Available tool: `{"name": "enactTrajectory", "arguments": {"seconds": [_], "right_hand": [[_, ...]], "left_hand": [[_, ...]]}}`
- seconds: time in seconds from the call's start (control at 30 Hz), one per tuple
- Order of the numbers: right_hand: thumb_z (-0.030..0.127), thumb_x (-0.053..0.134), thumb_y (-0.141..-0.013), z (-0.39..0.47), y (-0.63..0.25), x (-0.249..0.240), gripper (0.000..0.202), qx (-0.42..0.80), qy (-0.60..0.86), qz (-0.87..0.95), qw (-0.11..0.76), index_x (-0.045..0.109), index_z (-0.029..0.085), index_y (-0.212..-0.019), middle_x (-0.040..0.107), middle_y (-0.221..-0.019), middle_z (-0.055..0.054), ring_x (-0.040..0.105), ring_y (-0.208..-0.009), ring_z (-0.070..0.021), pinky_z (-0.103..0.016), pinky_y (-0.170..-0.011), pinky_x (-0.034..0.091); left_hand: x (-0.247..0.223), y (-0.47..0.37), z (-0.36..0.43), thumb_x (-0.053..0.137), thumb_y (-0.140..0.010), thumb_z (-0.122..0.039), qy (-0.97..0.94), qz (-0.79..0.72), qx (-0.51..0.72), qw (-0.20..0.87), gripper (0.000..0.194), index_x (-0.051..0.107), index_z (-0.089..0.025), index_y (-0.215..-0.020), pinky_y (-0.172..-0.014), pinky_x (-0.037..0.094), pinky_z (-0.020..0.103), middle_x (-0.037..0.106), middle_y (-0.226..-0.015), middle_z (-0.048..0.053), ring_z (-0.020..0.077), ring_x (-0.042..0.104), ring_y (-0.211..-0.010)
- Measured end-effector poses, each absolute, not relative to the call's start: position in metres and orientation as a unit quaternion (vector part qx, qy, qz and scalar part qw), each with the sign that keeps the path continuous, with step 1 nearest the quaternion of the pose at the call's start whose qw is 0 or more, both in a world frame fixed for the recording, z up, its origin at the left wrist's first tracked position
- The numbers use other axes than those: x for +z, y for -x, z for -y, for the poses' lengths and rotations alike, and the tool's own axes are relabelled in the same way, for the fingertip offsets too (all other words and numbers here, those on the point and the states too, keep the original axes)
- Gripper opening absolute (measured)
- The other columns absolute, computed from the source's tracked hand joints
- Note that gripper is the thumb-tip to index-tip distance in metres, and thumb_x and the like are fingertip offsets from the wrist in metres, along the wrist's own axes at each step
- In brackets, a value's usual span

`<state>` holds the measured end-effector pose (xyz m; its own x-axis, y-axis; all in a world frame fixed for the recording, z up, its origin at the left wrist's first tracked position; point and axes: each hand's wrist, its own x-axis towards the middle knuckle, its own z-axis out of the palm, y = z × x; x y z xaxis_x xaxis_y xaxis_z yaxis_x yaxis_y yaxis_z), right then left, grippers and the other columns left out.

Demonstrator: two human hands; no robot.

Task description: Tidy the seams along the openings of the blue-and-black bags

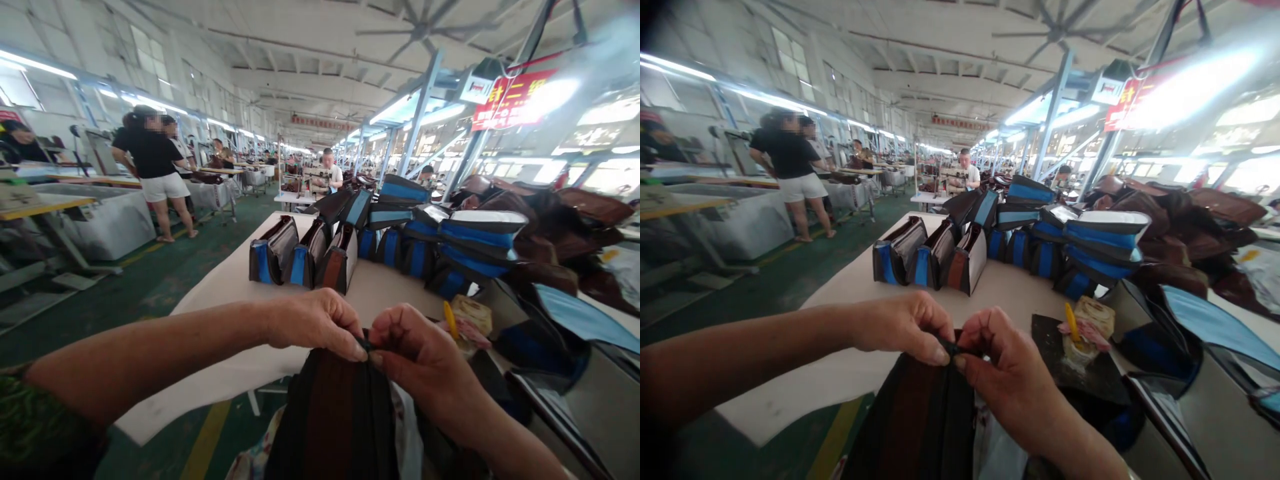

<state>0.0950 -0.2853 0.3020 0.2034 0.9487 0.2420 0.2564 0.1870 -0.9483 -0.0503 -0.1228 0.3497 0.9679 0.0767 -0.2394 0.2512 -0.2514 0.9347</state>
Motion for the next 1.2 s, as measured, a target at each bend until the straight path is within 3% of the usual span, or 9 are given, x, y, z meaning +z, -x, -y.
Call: {"name": "enactTrajectory", "arguments": {"seconds": [0.2, 0.4, 0.53, 0.63, 0.7, 0.8, 1.03, 1.13, 1.2], "right_hand": [[0.016, 0.07, -0.085, 0.287, -0.101, 0.295, 0.018, 0.342, 0.543, 0.532, 0.553, 0.056, 0.022, -0.094, 0.058, -0.086, 0.004, 0.052, -0.076, -0.0118, -0.024, -0.065, 0.04], [0.02, 0.062, -0.093, 0.283, -0.113, 0.29, 0.007, 0.364, 0.523, 0.551, 0.539, 0.057, 0.022, -0.097, 0.056, -0.084, 0.004, 0.047, -0.074, -0.0112, -0.024, -0.064, 0.036], [0.026, 0.06, -0.096, 0.282, -0.114, 0.287, 0.005, 0.374, 0.521, 0.546, 0.539, 0.058, 0.022, -0.098, 0.05, -0.081, 0.004, 0.041, -0.073, -0.0118, -0.025, -0.063, 0.033], [0.035, 0.057, -0.098, 0.283, -0.111, 0.29, 0.014, 0.387, 0.512, 0.542, 0.542, 0.059, 0.022, -0.101, 0.05, -0.083, 0.003, 0.04, -0.075, -0.0125, -0.026, -0.064, 0.033], [0.038, 0.062, -0.095, 0.283, -0.109, 0.294, 0.019, 0.398, 0.505, 0.547, 0.537, 0.059, 0.021, -0.101, 0.052, -0.086, 0.002, 0.042, -0.077, -0.0129, -0.026, -0.066, 0.034], [0.03, 0.07, -0.087, 0.282, -0.109, 0.299, 0.019, 0.424, 0.486, 0.544, 0.537, 0.058, 0.019, -0.098, 0.055, -0.087, 0.001, 0.046, -0.078, -0.0128, -0.025, -0.066, 0.036], [0.024, 0.068, -0.086, 0.281, -0.108, 0.299, 0.016, 0.427, 0.488, 0.525, 0.552, 0.056, 0.018, -0.095, 0.056, -0.083, 0.002, 0.047, -0.074, -0.0113, -0.024, -0.063, 0.035], [0.023, 0.068, -0.082, 0.28, -0.105, 0.301, 0.017, 0.413, 0.498, 0.52, 0.558, 0.055, 0.018, -0.092, 0.055, -0.08, 0.002, 0.046, -0.072, -0.0115, -0.025, -0.062, 0.034], [0.022, 0.068, -0.08, 0.279, -0.103, 0.302, 0.018, 0.412, 0.5, 0.512, 0.564, 0.054, 0.018, -0.09, 0.054, -0.079, 0.003, 0.044, -0.071, -0.0113, -0.025, -0.061, 0.033]], "left_hand": [[0.34, 0.046, 0.129, 0.074, -0.062, -0.028, -0.757, -0.143, -0.051, 0.636, 0.019, 0.071, -0.013, -0.073, -0.054, 0.028, 0.023, 0.057, -0.062, -0.004, 0.0093, 0.043, -0.058], [0.336, 0.042, 0.132, 0.072, -0.061, -0.028, -0.756, -0.152, -0.043, 0.635, 0.019, 0.07, -0.012, -0.072, -0.051, 0.025, 0.024, 0.053, -0.058, -0.005, 0.0085, 0.04, -0.053], [0.333, 0.042, 0.132, 0.071, -0.064, -0.026, -0.769, -0.15, -0.038, 0.621, 0.019, 0.071, -0.011, -0.074, -0.051, 0.025, 0.024, 0.051, -0.058, -0.004, 0.0086, 0.038, -0.054], [0.334, 0.042, 0.133, 0.069, -0.067, -0.026, -0.778, -0.14, -0.041, 0.611, 0.017, 0.07, -0.011, -0.075, -0.05, 0.023, 0.024, 0.048, -0.058, -0.005, 0.0082, 0.036, -0.054], [0.336, 0.041, 0.133, 0.069, -0.068, -0.026, -0.786, -0.137, -0.04, 0.602, 0.017, 0.07, -0.011, -0.075, -0.05, 0.022, 0.024, 0.046, -0.058, -0.005, 0.008, 0.034, -0.053], [0.337, 0.04, 0.134, 0.069, -0.066, -0.026, -0.788, -0.134, -0.036, 0.599, 0.017, 0.069, -0.011, -0.074, -0.049, 0.02, 0.024, 0.045, -0.056, -0.006, 0.008, 0.032, -0.053], [0.338, 0.039, 0.133, 0.072, -0.064, -0.03, -0.763, -0.117, -0.037, 0.635, 0.02, 0.067, -0.012, -0.07, -0.051, 0.019, 0.026, 0.044, -0.056, -0.006, 0.0082, 0.031, -0.053], [0.337, 0.037, 0.134, 0.075, -0.066, -0.036, -0.779, -0.128, -0.027, 0.614, 0.025, 0.065, -0.012, -0.068, -0.049, 0.017, 0.027, 0.042, -0.054, -0.006, 0.0082, 0.029, -0.052], [0.336, 0.035, 0.135, 0.073, -0.066, -0.031, -0.795, -0.146, -0.019, 0.589, 0.02, 0.064, -0.013, -0.066, -0.047, 0.016, 0.027, 0.041, -0.053, -0.006, 0.008, 0.028, -0.051]]}}
